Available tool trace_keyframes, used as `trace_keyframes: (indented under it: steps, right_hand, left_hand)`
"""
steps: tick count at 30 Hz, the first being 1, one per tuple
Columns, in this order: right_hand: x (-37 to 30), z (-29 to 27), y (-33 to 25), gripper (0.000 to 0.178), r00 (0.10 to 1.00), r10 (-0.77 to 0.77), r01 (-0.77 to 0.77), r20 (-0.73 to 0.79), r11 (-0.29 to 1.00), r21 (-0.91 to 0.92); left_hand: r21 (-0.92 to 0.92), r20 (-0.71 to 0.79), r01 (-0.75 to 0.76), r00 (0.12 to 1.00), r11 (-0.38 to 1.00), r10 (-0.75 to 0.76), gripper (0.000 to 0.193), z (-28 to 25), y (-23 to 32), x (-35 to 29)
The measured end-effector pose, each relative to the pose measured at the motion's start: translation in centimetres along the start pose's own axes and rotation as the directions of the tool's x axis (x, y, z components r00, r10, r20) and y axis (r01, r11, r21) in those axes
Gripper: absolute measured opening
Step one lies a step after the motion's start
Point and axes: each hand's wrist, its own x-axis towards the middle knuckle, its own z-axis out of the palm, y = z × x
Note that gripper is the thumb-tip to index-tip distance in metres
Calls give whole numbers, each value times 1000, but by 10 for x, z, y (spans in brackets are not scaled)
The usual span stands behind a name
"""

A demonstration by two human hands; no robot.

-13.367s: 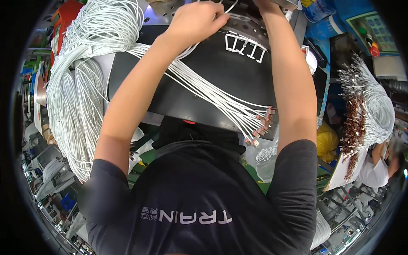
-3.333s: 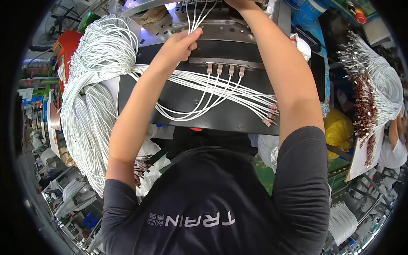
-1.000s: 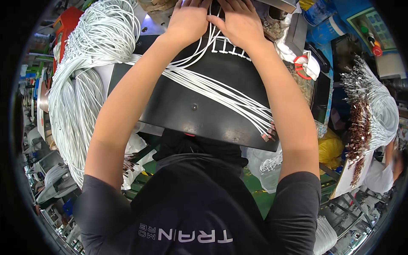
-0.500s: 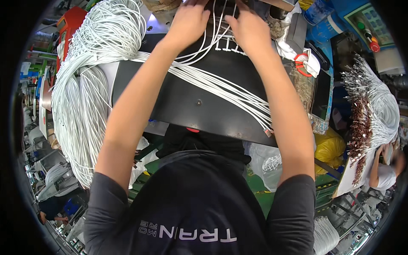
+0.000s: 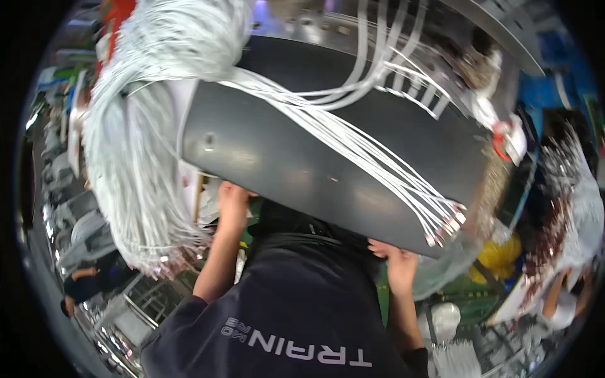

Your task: Manually arranging and securing wires into a harness assembly on a production line.

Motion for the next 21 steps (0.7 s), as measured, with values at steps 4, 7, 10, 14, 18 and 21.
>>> trace_keyframes:
  steps: [4,7,10,14,18,21]
  right_hand:
    - [0,-9,-20,37,993,24,-48,-112,975,-217]
    - [0,-37,-10,42,999,28,-36,-26,916,-399]
    - [11,-42,9,47,998,-62,43,-17,840,-541]
    - [22,-44,-3,46,995,59,-6,83,848,-530]
    - [41,-88,60,73,997,60,-29,53,888,-458]
    - [45,-83,40,65,996,38,1,83,905,-424]
  left_hand:
    - [234,90,-85,994,969,65,20,22,-6,1]
    - [-279,208,13,977,960,47,30,36,-18,6]
    - [-315,167,-8,984,949,63,32,27,-14,3]
    - [-353,146,-14,987,936,70,41,23,-14,5]
    - [-389,169,-9,982,921,81,42,28,-18,7]
    - [-375,200,-28,974,927,110,43,27,-17,12]
